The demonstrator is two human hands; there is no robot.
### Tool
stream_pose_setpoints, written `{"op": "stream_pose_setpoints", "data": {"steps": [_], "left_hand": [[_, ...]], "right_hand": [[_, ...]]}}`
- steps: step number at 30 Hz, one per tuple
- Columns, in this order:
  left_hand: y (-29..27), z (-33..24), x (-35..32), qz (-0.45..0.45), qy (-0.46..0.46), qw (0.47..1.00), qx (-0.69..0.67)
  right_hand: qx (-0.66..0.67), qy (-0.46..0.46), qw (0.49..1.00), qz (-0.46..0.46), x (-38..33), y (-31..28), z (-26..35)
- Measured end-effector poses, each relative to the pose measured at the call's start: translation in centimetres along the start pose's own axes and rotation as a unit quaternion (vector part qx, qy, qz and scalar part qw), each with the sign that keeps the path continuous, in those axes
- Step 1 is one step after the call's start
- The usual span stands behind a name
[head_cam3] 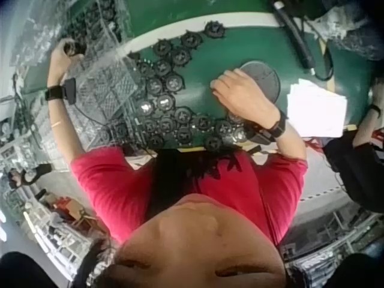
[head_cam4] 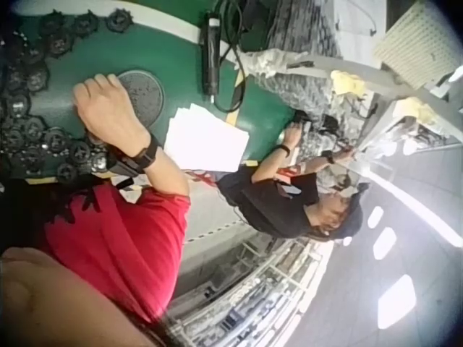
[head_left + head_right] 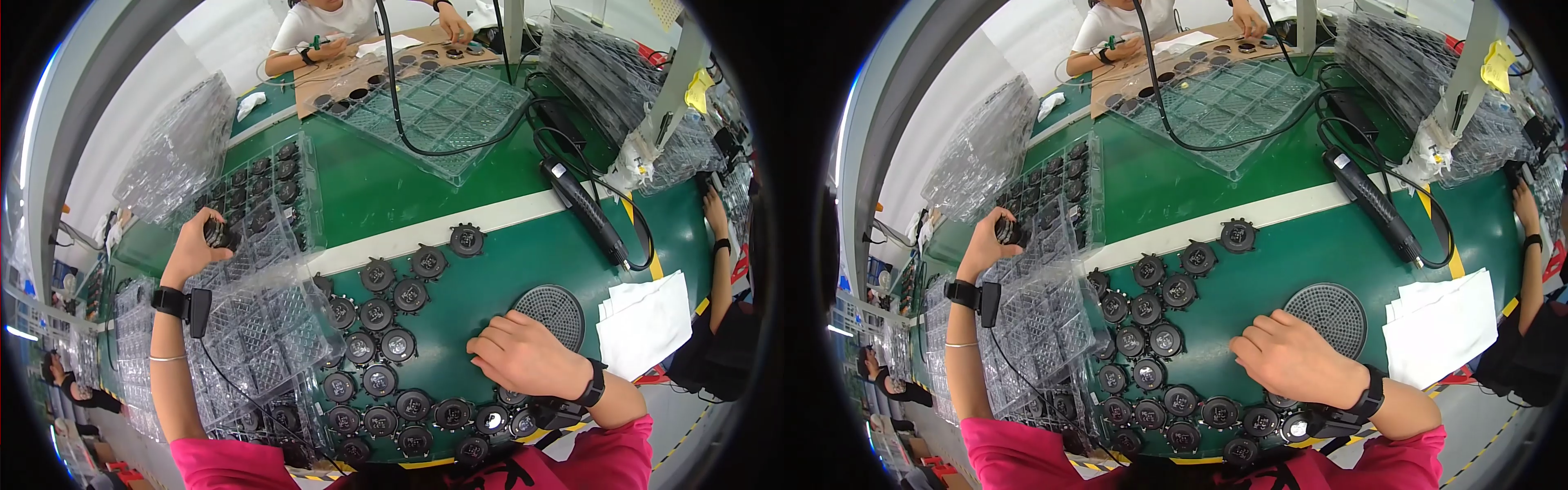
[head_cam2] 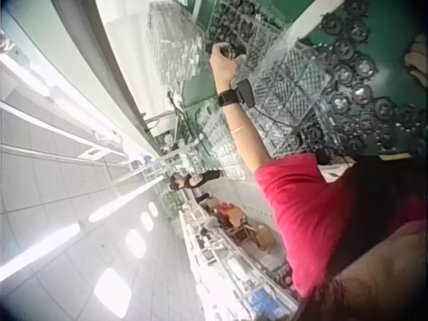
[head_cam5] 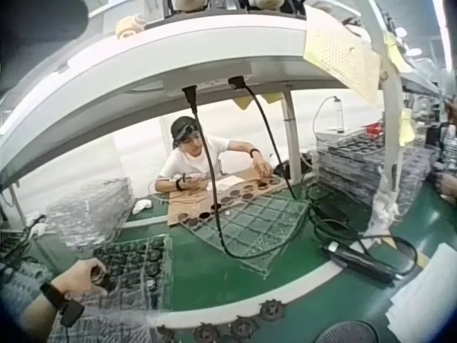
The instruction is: The person picks up a watch case, removes a small component from it by hand, and places the component onto a circular tray. They repeat this process with several watches before moving a plastic tray of cases aside.
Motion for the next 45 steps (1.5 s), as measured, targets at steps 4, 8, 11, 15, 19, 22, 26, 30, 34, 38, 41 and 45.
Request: {"op": "stream_pose_setpoints", "data": {"steps": [4, 8, 11, 15, 19, 22, 26, 30, 34, 38, 41, 45], "left_hand": [[-0.4, -1.4, -1.4, 0.06, 0.015, 0.998, 0.003], [-0.5, -3.2, -1.8, 0.093, 0.04, 0.995, 0.001], [-0.2, -4.7, -1.3, 0.095, 0.054, 0.994, -0.013], [0.9, -7.2, 0.7, 0.083, 0.09, 0.991, -0.051], [1.3, -8.0, 1.4, 0.076, 0.102, 0.99, -0.056], [1.6, -7.7, 1.2, 0.087, 0.071, 0.993, -0.032], [2.0, -9.3, -0.6, 0.116, 0.112, 0.984, -0.077], [1.2, -9.2, -2.1, 0.089, 0.122, 0.988, -0.041], [1.7, -6.7, -4.8, 0.147, 0.098, 0.982, 0.059], [1.8, -5.2, -5.9, 0.152, 0.036, 0.986, 0.056], [1.4, -4.6, -6.0, 0.107, 0.026, 0.994, -0.011], [1.5, -7.1, -7.2, 0.181, 0.045, 0.982, -0.003]], "right_hand": [[0.013, 0.001, 1.0, -0.002, 0.0, -0.1, 0.1], [0.012, 0.004, 1.0, -0.01, 0.1, -0.4, 0.0], [0.016, 0.0, 1.0, -0.014, 0.1, -0.4, 0.0], [0.014, -0.002, 1.0, -0.011, 0.0, -0.4, 0.1], [0.008, -0.006, 1.0, -0.005, 0.1, -0.3, 0.4], [0.007, -0.009, 1.0, -0.002, 0.0, -0.3, 0.3], [0.012, -0.006, 1.0, -0.003, -0.1, -0.2, 0.3], [0.011, -0.004, 1.0, -0.004, 0.1, -0.3, 0.2], [0.014, -0.004, 1.0, -0.004, 0.1, -0.3, 0.2], [0.018, 0.001, 1.0, -0.007, 0.1, -0.3, 0.2], [0.019, 0.0, 1.0, -0.007, 0.1, -0.4, 0.2], [0.016, -0.005, 1.0, -0.011, 0.2, -0.3, 0.3]]}}
Point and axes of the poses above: each hand's wrist, its own x-axis towards the middle knuckle, its own y-axis out of the palm, z = x × y, the point moved 8 cm from there along x, towards the middle knuckle, and after that the axes turned 8 degrees about x, right-handed, at the moved point
